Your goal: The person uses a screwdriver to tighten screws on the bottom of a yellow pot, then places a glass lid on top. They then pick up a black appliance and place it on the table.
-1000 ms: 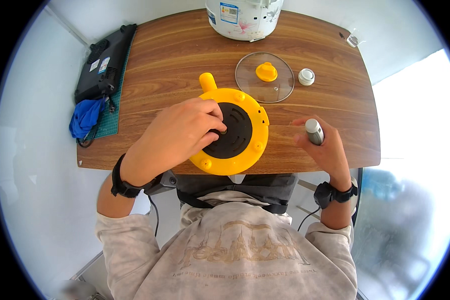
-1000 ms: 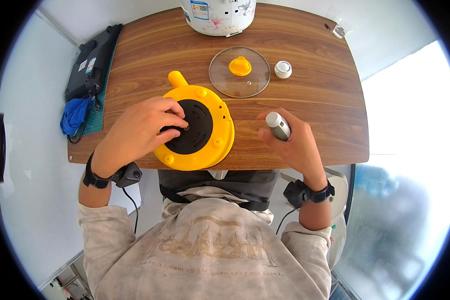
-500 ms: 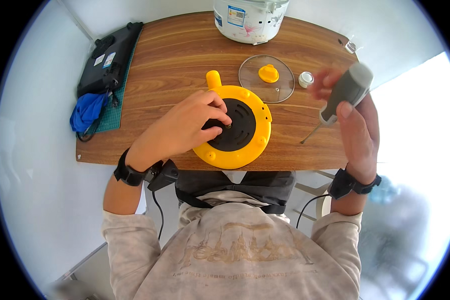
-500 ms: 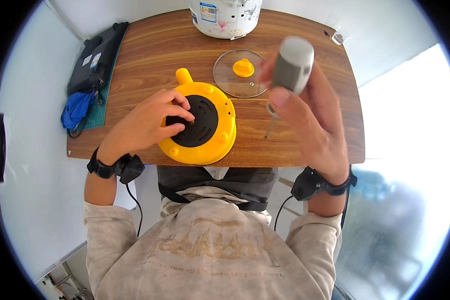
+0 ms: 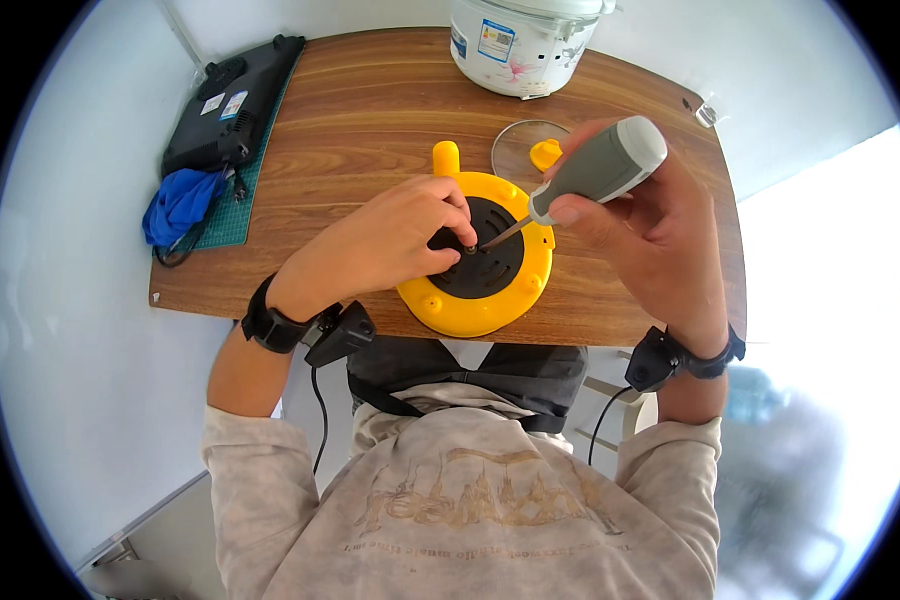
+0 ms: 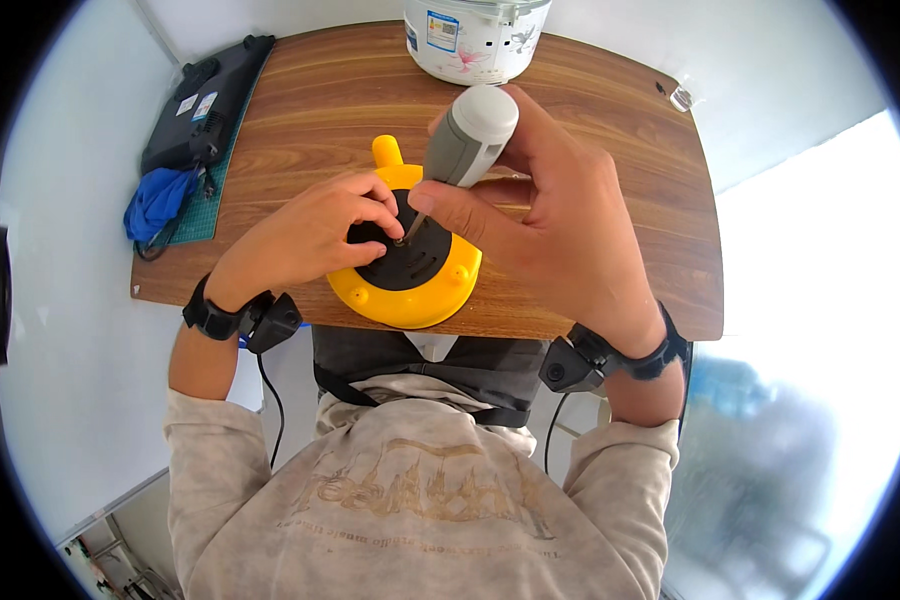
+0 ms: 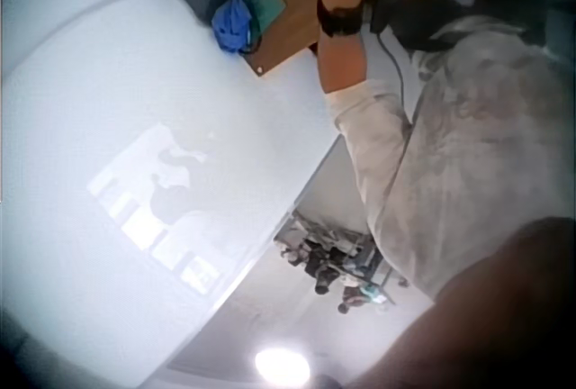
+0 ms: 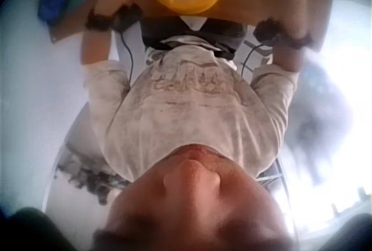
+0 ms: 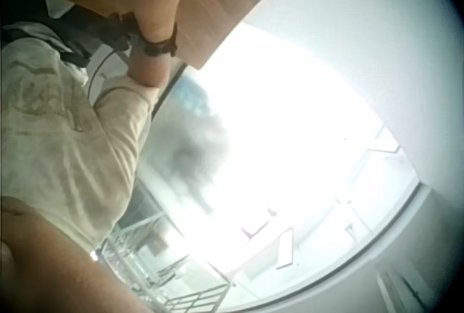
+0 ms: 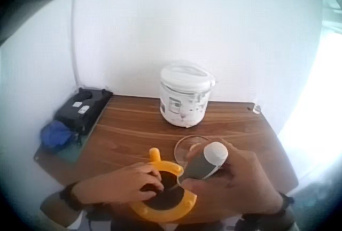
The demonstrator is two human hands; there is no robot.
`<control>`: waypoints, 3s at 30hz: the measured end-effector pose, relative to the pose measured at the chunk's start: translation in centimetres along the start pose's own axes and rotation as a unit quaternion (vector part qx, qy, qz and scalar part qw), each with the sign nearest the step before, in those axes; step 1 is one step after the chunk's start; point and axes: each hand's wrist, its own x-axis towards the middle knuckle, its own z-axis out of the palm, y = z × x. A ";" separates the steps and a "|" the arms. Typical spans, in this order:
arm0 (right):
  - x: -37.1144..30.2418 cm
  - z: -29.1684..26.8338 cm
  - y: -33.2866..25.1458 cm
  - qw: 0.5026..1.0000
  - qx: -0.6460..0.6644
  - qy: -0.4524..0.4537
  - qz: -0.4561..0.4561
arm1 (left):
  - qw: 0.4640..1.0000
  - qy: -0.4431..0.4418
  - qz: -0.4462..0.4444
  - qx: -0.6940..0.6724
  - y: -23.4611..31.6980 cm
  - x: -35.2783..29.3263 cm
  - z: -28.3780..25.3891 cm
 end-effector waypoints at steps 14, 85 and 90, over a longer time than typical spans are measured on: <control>0.6 0.9 0.8 0.997 -0.070 0.019 -0.017 | 1.000 -0.019 -0.006 0.004 -0.2 0.3 -0.1; 3.3 -0.1 -1.8 0.938 -0.220 -0.037 -0.265 | 1.000 -0.002 -0.011 0.004 -0.1 -0.3 0.1; 3.9 0.6 -2.6 0.931 -0.246 -0.038 -0.267 | 1.000 0.029 0.011 0.007 -0.2 -0.3 0.5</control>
